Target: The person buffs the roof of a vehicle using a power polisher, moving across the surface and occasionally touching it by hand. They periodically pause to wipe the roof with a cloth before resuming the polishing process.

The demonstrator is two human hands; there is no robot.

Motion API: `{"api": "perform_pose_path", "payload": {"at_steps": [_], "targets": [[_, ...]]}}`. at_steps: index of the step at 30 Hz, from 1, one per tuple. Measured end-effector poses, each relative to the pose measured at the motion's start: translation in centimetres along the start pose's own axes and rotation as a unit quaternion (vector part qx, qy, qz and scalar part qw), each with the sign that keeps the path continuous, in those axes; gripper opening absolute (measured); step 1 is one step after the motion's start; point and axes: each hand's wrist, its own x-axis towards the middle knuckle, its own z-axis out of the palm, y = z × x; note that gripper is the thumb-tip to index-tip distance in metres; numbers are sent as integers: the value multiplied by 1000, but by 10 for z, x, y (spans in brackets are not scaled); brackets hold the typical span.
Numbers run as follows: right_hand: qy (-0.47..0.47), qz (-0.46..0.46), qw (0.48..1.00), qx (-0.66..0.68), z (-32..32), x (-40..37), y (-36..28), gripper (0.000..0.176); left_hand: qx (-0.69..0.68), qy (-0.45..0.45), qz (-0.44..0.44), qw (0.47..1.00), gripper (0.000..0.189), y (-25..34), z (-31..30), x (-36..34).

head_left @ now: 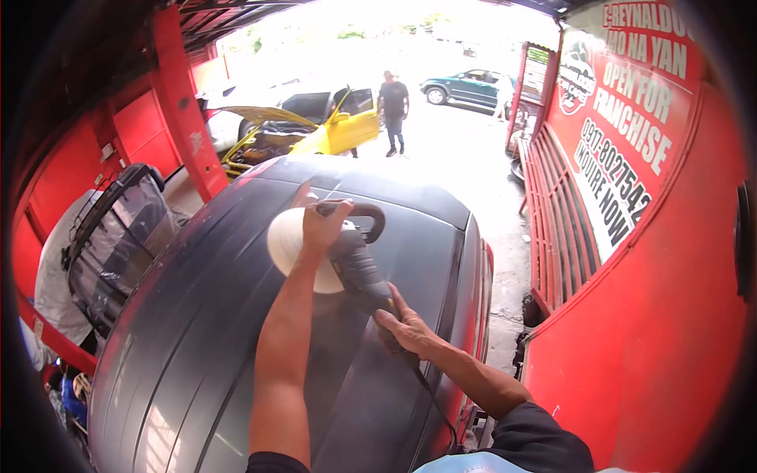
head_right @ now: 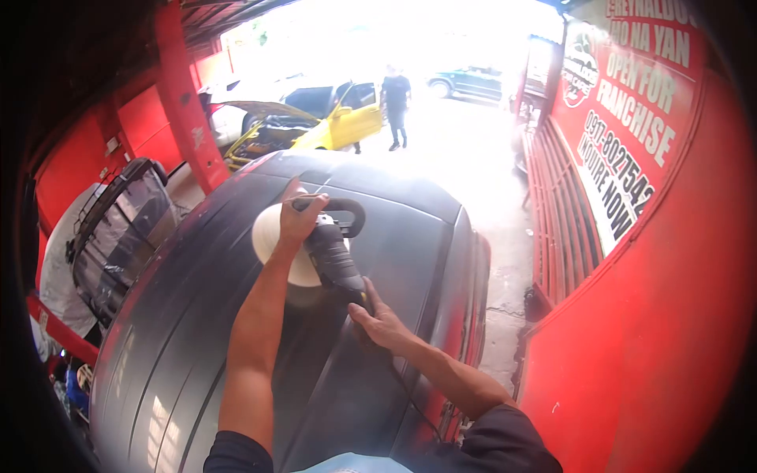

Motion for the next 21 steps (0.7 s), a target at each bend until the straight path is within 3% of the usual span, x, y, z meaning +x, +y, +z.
{"api": "perform_pose_path", "payload": {"at_steps": [1,5,10,12,14,15,18,21], "targets": [[-1,43,999,24,4,-6,-16,83,18,4,-6,1000,24,-2,0,3],[-19,74,997,26,-4,-7,-20,82,62,14,12,998,25,-5,-10,-1],[-106,-40,990,-86,4,-26,2,81,56,87,-1,995,35,29,-53,-69],[-148,-21,987,-65,20,-53,-21,84,78,132,-22,988,39,36,-82,-106],[-248,146,955,-74,35,-78,-48,83,76,179,-44,980,39,57,-109,-150],[-249,145,955,-75,41,-80,-49,83,76,212,-55,973,40,65,-123,-172],[-332,1,923,-193,74,-91,-25,85,105,329,-89,934,42,95,-163,-242],[-386,-18,901,-196,109,-98,-18,83,98,410,-118,899,43,112,-211,-308]]}}
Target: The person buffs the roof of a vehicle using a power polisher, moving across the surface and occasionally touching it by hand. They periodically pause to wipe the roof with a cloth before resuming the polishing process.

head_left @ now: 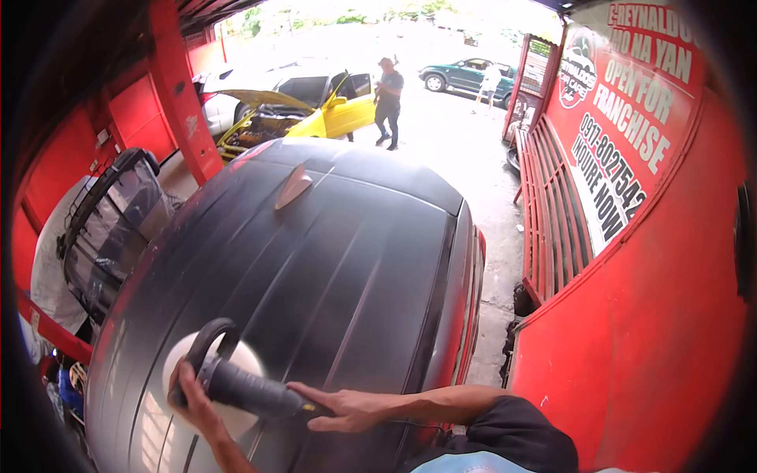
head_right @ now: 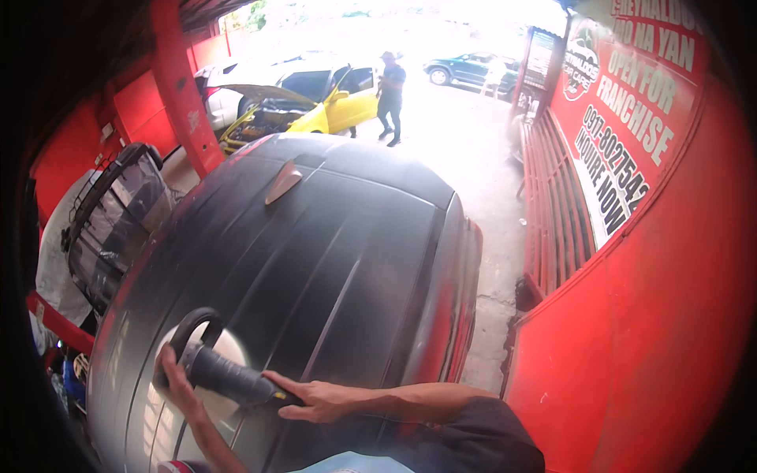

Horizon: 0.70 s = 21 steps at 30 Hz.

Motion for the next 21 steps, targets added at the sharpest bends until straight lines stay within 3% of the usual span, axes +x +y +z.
{"api": "perform_pose_path", "payload": {"at_steps": [2,3,4,5,6,7,8,9,11,13,18,19,21], "targets": [[-99,20,995,-21,16,13,-22,83,12,61,-16,998,48,0,-44,-6],[-111,2,993,-26,19,19,-37,83,164,32,98,981,57,-52,-106,8],[-120,-8,992,-33,26,30,-39,83,194,14,192,962,64,-58,-131,-3],[-135,-25,990,-35,39,40,-40,83,252,27,151,956,60,-45,-151,-10],[-156,-29,986,-50,48,48,-44,82,397,70,198,894,48,-56,-172,-14],[-164,-34,983,-72,53,54,-49,82,237,130,105,957,38,-73,-196,-7],[-194,-59,978,-57,36,53,-39,82,130,207,112,963,37,-57,-148,-10],[-191,-66,977,-69,42,50,-44,82,79,221,75,969,40,-59,-160,-10],[-192,-74,975,-80,62,44,-57,83,-46,189,18,981,38,-32,-157,-7],[-155,-59,982,-88,64,39,-61,85,-108,135,28,985,34,-30,-142,4],[-58,63,994,-75,15,27,-84,79,-102,85,15,991,30,-36,-39,51],[-51,66,994,-74,8,27,-80,79,-97,69,18,993,30,-36,-12,60],[53,23,995,-82,-8,26,-67,80,-100,-4,26,995,28,-26,41,72]]}}
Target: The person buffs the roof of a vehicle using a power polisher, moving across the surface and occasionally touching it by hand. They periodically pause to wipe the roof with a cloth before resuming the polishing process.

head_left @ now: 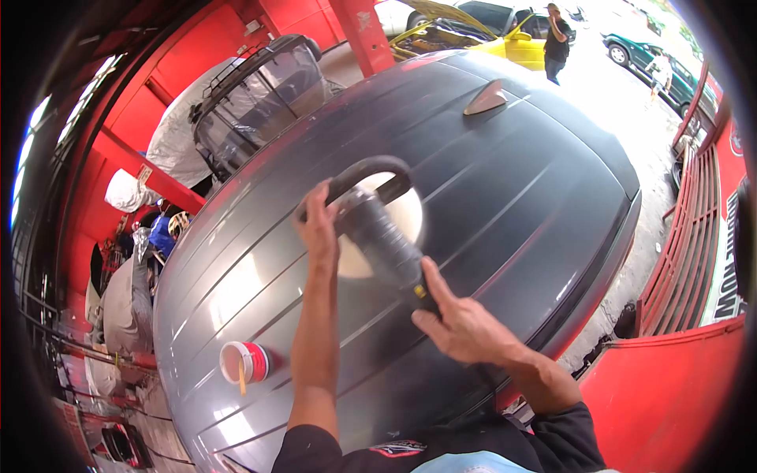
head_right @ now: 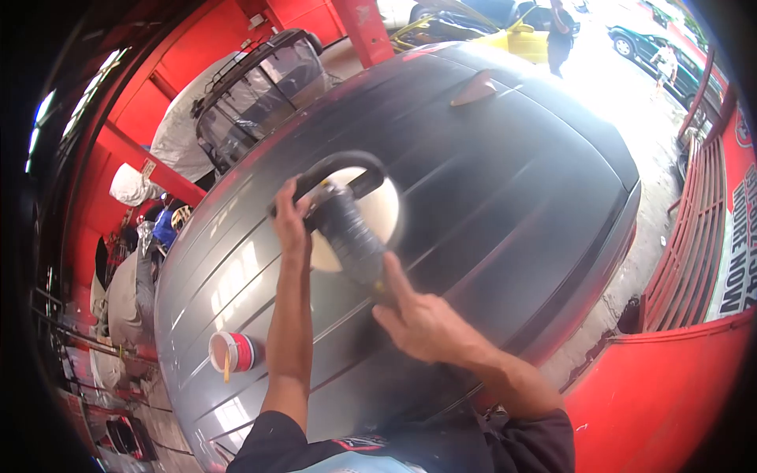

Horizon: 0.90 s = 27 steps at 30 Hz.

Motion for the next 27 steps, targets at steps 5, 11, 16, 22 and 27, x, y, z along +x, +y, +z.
{"api": "perform_pose_path", "payload": {"at_steps": [5,11,16,22,27], "targets": [[90,109,990,8,-51,6,26,79,67,-155,188,967,23,-56,122,30],[259,109,960,22,-115,14,72,74,-150,-190,120,963,24,-106,268,48],[275,137,947,96,-123,18,59,72,-159,-209,9,965,25,-72,265,39],[141,101,985,-6,-87,18,41,74,229,-137,261,928,25,-72,141,47],[23,28,999,-37,-43,26,19,78,146,-40,63,986,35,-42,6,27]]}}
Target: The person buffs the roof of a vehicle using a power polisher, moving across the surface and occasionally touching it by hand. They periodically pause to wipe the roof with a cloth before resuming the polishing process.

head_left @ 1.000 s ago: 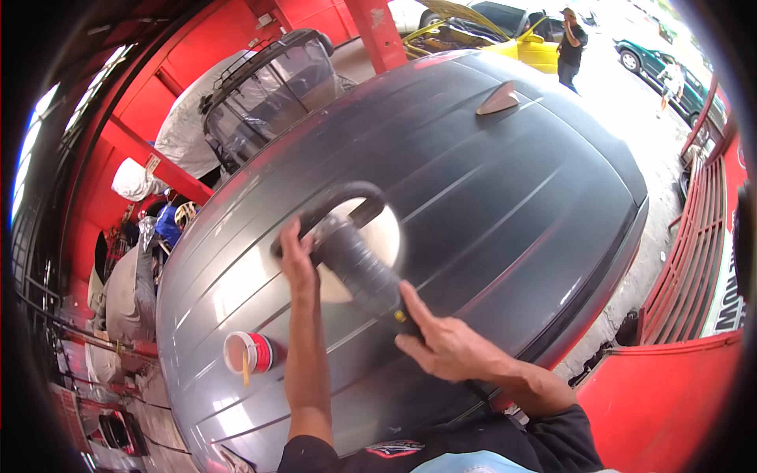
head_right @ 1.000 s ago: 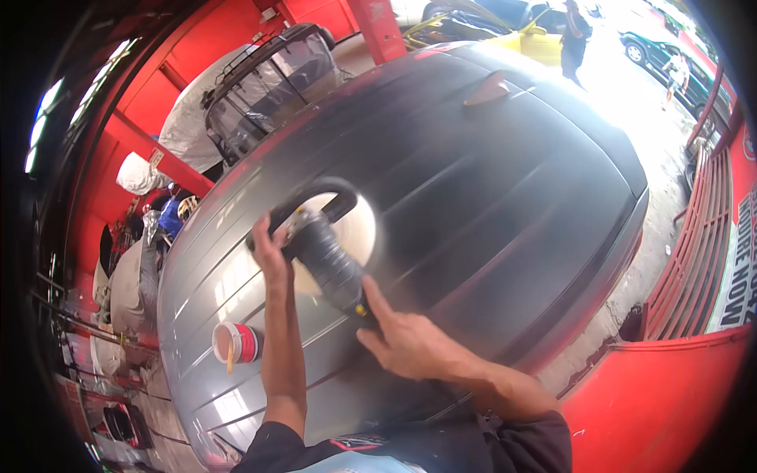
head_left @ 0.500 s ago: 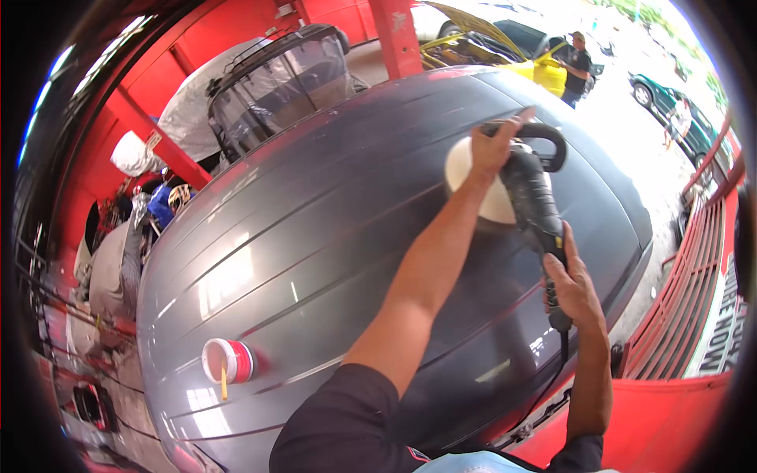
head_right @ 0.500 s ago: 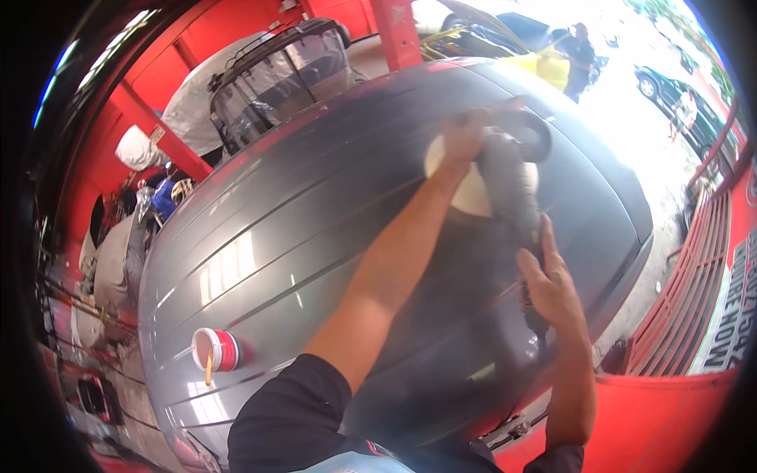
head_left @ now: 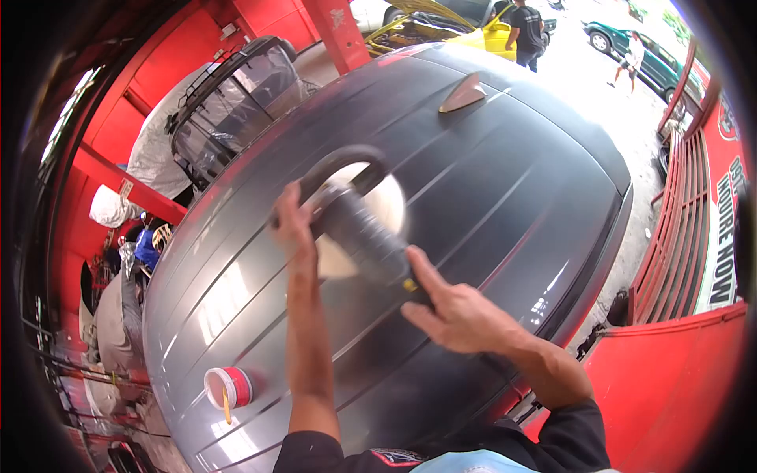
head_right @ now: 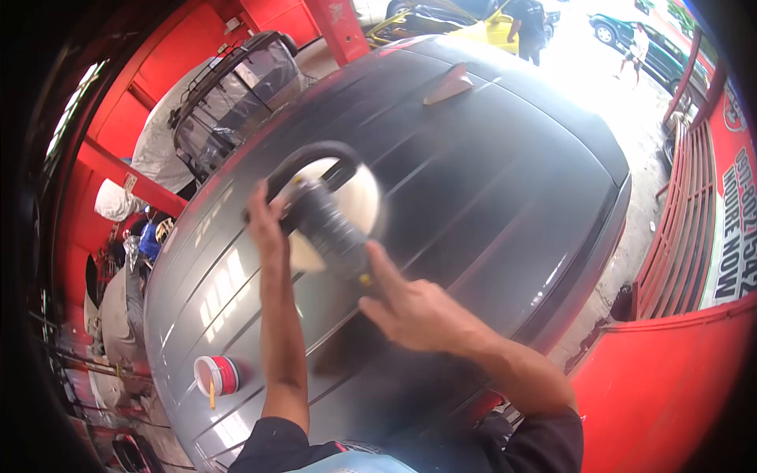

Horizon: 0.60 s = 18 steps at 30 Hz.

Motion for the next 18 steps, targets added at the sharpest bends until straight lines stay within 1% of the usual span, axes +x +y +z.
{"api": "perform_pose_path", "payload": {"at_steps": [1,2,4,5,7,8,9,10,11,12,13,15,16,17,18], "targets": [[-62,1,998,11,5,1,-9,79,-70,42,-58,995,35,-10,-25,-3],[-60,4,998,17,14,3,-11,79,-77,76,-66,992,36,-12,-49,-12],[-104,-86,991,-6,32,9,-10,77,-94,129,-93,983,40,-14,-100,-28],[-99,-85,991,-4,38,12,-13,77,-104,146,-113,977,42,-16,-123,-36],[-180,-101,978,-19,49,17,-19,76,-78,219,-67,970,43,-4,-145,-59],[-172,-99,980,-15,58,20,-18,76,-98,224,-83,966,36,5,-159,-68],[-184,-126,975,-7,66,22,-17,76,-118,228,-100,961,32,17,-167,-74],[-195,-153,969,0,73,25,-15,76,-128,246,-90,956,28,31,-161,-76],[-187,-151,971,4,77,26,-16,76,-136,266,-81,951,30,42,-155,-79],[-192,-155,969,8,81,26,-17,75,-162,276,-74,944,39,47,-153,-80],[-198,-161,967,12,84,26,-17,75,-162,269,-74,946,39,48,-151,-79],[-175,-175,969,13,86,26,-11,75,-157,248,-70,953,42,46,-145,-73],[-174,-150,973,15,81,23,-12,75,-163,229,-73,957,43,39,-143,-65],[-172,-125,977,17,75,21,-12,76,-179,208,-70,959,39,20,-147,-53],[-166,-122,978,14,68,17,-10,76,-179,199,-72,961,36,19,-132,-48]]}}
